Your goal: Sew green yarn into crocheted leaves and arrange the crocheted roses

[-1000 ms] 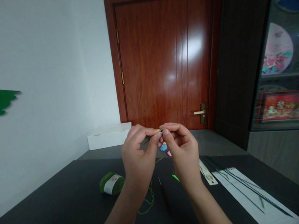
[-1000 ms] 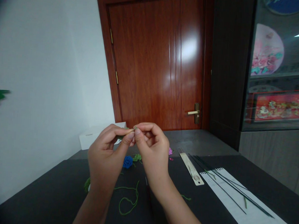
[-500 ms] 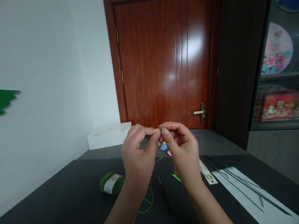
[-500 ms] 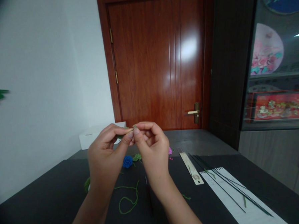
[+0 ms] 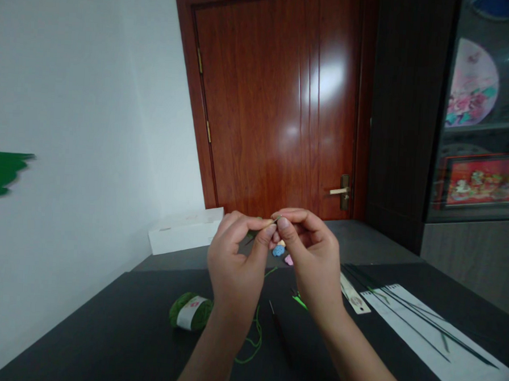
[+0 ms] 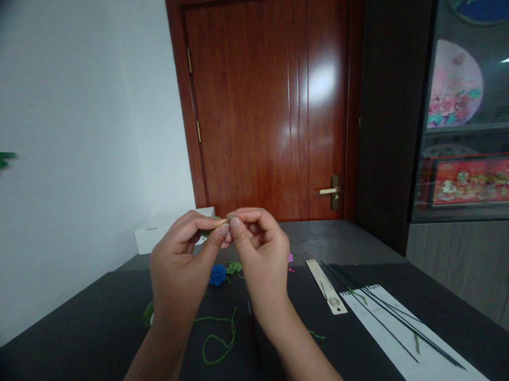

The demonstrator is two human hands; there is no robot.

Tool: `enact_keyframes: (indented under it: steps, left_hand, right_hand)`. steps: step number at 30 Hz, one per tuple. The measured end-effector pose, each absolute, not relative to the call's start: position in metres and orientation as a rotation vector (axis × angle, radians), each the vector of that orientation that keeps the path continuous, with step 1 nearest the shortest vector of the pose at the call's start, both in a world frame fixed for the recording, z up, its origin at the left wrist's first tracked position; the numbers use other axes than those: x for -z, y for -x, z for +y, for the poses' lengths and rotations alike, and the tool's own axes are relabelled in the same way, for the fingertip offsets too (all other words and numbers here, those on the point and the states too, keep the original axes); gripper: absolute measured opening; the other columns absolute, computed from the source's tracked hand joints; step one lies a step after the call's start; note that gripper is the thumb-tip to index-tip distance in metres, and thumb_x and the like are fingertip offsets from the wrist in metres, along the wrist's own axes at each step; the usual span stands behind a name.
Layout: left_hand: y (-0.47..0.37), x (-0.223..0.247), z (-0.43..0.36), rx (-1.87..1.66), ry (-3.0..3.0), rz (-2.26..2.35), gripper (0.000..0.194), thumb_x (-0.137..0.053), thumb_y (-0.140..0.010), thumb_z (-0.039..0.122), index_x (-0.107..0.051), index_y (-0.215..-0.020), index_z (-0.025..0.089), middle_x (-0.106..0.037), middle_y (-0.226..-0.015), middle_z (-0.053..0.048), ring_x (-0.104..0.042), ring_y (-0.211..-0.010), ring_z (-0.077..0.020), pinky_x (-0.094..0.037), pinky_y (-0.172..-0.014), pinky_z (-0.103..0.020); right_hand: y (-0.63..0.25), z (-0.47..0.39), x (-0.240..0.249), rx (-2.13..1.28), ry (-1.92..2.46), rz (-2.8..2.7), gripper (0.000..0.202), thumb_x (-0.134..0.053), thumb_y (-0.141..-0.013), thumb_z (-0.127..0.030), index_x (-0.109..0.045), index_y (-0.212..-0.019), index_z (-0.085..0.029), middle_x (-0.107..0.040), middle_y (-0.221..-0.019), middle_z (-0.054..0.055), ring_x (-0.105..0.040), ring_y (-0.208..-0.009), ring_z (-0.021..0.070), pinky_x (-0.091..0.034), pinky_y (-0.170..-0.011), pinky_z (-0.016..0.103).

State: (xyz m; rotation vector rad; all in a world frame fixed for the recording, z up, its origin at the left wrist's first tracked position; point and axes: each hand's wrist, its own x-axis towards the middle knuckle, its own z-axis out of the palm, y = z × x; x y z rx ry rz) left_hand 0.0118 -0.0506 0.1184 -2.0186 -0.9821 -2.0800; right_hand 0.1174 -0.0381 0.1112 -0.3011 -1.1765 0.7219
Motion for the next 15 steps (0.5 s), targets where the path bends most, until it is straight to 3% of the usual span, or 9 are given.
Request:
enact_keyframes:
  steps: [15]
  left_hand:
    - [-0.0125, -0.1182, -0.0510, 2.111, 2.044, -0.974, 0.008, -0.070, -0.085, 0.024, -0.070, -0.078, 0.022, -0.064, -0.075, -0.002, -0.061, -0.076, -0.0176, -0.051, -0.069, -0.033]
  right_hand:
    - [-0.1158, -0.0399, -0.1107, -0.675, 0.341, -1.160, 0.016, -0.071, -0.086, -0.033, -0.067, -0.081, -0.019, -0.067, -0.087, 0.003, -0.061, -0.063, 0.0111, -0.055, -0.051, 0.022]
